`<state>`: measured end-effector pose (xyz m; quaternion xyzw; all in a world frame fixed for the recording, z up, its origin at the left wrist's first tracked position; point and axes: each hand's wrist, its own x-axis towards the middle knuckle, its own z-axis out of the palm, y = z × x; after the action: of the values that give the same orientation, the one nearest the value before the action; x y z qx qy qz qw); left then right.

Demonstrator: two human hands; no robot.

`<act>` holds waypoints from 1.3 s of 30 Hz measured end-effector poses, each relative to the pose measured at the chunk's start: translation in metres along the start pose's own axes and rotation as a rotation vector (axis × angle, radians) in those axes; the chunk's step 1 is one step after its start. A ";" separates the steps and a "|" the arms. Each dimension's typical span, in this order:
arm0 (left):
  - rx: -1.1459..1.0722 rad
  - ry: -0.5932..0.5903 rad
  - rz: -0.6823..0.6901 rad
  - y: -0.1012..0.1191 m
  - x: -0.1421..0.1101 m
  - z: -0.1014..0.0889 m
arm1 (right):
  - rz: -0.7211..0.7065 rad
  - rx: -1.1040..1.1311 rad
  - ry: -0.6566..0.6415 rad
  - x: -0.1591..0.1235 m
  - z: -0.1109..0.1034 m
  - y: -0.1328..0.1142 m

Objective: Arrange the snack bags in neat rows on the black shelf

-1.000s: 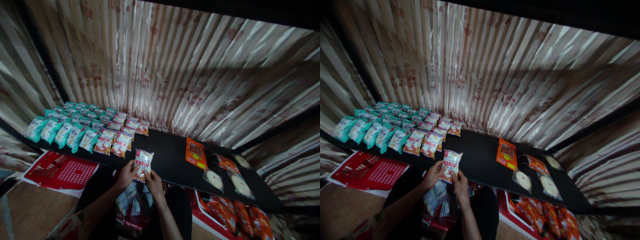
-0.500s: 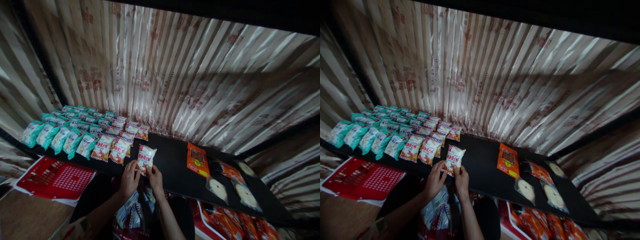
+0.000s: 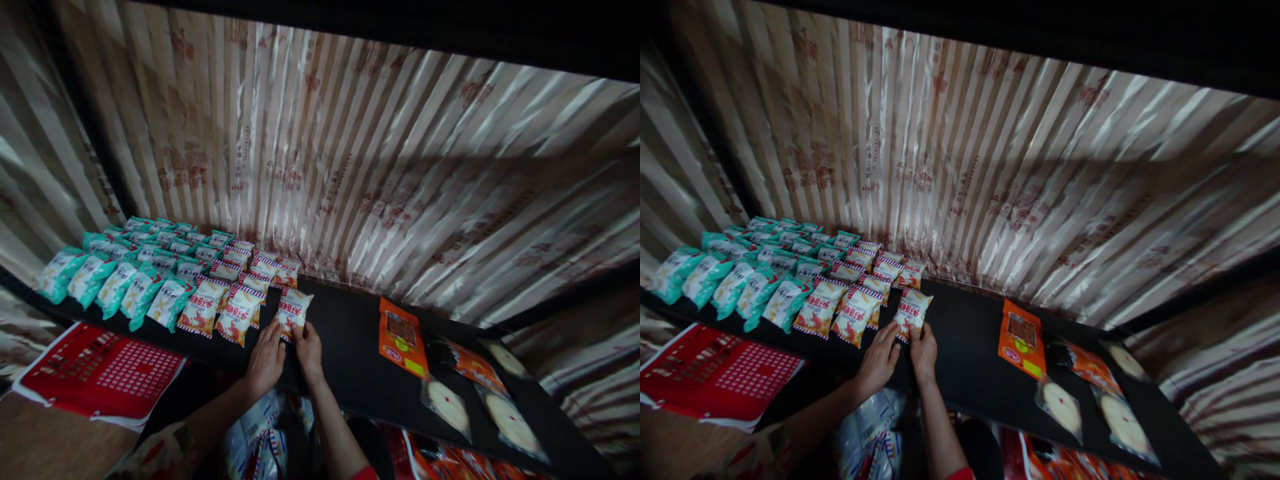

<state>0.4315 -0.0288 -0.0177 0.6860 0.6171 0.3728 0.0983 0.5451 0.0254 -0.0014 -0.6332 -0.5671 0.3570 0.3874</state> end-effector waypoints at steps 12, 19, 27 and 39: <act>0.046 -0.104 -0.071 -0.007 0.031 0.004 | -0.046 -0.228 0.047 0.032 0.013 -0.009; 0.055 -0.120 -0.105 -0.004 0.039 0.002 | -0.046 -0.213 0.025 0.046 0.019 -0.010; 0.078 -0.098 -0.098 -0.011 0.044 0.006 | -0.025 -0.261 0.010 0.052 0.025 -0.018; 0.061 -0.077 -0.106 -0.012 0.045 0.005 | -0.064 -0.281 0.078 0.055 0.032 -0.014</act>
<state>0.4238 0.0171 -0.0105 0.6689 0.6594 0.3213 0.1206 0.5162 0.0832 -0.0034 -0.6762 -0.6158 0.2370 0.3277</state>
